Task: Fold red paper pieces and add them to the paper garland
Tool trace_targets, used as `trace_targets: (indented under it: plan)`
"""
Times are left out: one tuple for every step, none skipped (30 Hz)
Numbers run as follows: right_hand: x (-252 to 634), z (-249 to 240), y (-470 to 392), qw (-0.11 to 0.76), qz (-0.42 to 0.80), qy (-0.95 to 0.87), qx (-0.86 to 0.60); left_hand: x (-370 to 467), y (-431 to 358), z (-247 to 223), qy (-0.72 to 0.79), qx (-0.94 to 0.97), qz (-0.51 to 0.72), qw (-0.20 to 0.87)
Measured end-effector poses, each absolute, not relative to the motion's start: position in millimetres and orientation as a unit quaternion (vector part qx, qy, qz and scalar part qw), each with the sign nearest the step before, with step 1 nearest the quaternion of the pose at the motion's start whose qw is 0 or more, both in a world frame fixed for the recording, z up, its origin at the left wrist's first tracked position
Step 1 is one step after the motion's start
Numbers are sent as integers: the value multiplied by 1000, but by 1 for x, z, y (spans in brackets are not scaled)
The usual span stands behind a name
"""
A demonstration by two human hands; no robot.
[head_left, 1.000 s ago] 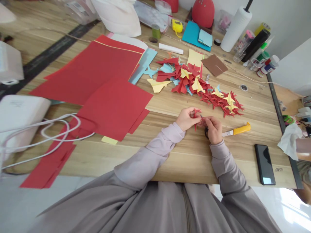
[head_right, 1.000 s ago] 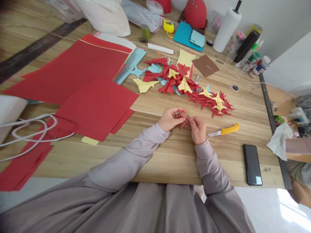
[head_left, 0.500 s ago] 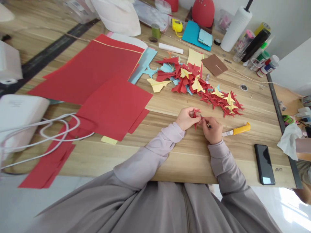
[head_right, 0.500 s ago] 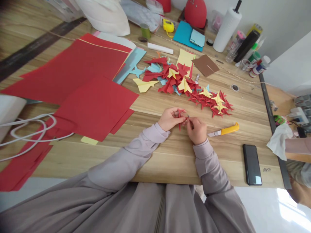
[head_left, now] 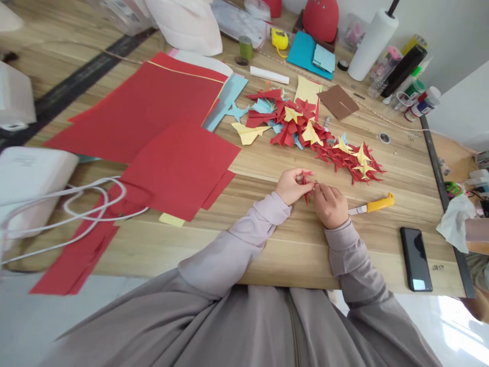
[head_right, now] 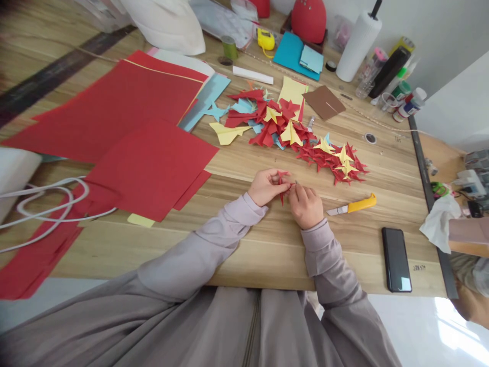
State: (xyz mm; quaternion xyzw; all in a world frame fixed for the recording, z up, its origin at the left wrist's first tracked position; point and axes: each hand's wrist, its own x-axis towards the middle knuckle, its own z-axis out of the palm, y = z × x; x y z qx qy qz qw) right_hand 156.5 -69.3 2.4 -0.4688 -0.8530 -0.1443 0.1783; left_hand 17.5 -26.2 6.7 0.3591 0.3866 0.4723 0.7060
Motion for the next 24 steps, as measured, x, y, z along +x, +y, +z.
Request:
trace_targets:
  plan:
    - [155, 2, -70, 184, -132, -852, -473, 17, -26, 7, 386, 360, 473, 705]
    - [154, 2, -70, 198, -115, -847, -479, 17, -26, 7, 383, 360, 473, 707]
    - [153, 2, -71, 224, -95, -837, -490, 17, -26, 7, 378, 358, 472, 712]
    - [153, 2, -72, 258, -69, -821, -505, 17, -27, 7, 372, 356, 471, 716]
    - [152, 2, -72, 298, -37, -796, -525, 16, -27, 7, 366, 355, 469, 721]
    - [152, 2, -73, 339, 3, -765, -547, 16, -27, 7, 360, 356, 468, 724]
    - [151, 2, -73, 380, 54, -727, -569, 16, -27, 7, 355, 359, 466, 726]
    - [151, 3, -72, 416, 119, -685, -587, 16, -27, 7, 352, 364, 464, 727]
    - [151, 3, -72, 445, 192, -639, -597, 16, -27, 7, 350, 370, 463, 725]
    - [150, 4, -71, 467, 268, -593, -599, 16, -27, 7, 351, 377, 463, 721]
    - [150, 5, -70, 482, 339, -550, -592, 16, -27, 6, 354, 384, 464, 715]
    - [150, 6, -69, 490, 401, -514, -579, 16, -27, 6, 358, 390, 466, 709]
    - [149, 7, -68, 494, 448, -485, -566, 16, -27, 5, 363, 396, 469, 701]
    - [149, 8, -67, 496, 481, -462, -555, 17, -27, 4, 366, 402, 470, 695]
    - [149, 9, -66, 498, 502, -446, -549, 17, -26, 4, 368, 408, 470, 691]
    - [149, 9, -66, 500, 514, -434, -545, 17, -26, 3, 367, 412, 471, 688]
    - [149, 10, -65, 501, 520, -427, -545, 17, -27, 3, 365, 417, 470, 687]
    - [149, 10, -65, 502, 520, -424, -546, 17, -27, 2, 361, 422, 469, 687]
    - [149, 10, -65, 500, 518, -425, -548, 17, -27, 2, 358, 427, 467, 686]
    - [149, 10, -65, 497, 514, -431, -550, 17, -27, 1, 355, 432, 467, 685]
    - [149, 10, -65, 495, 510, -438, -551, 17, -28, 1, 353, 436, 467, 683]
    - [149, 10, -66, 492, 506, -445, -551, 18, -28, 0, 352, 441, 466, 682]
    - [149, 10, -66, 491, 502, -450, -552, 18, -28, -1, 352, 444, 466, 679]
    - [149, 10, -65, 491, 499, -452, -553, 18, -28, -1, 353, 449, 466, 675]
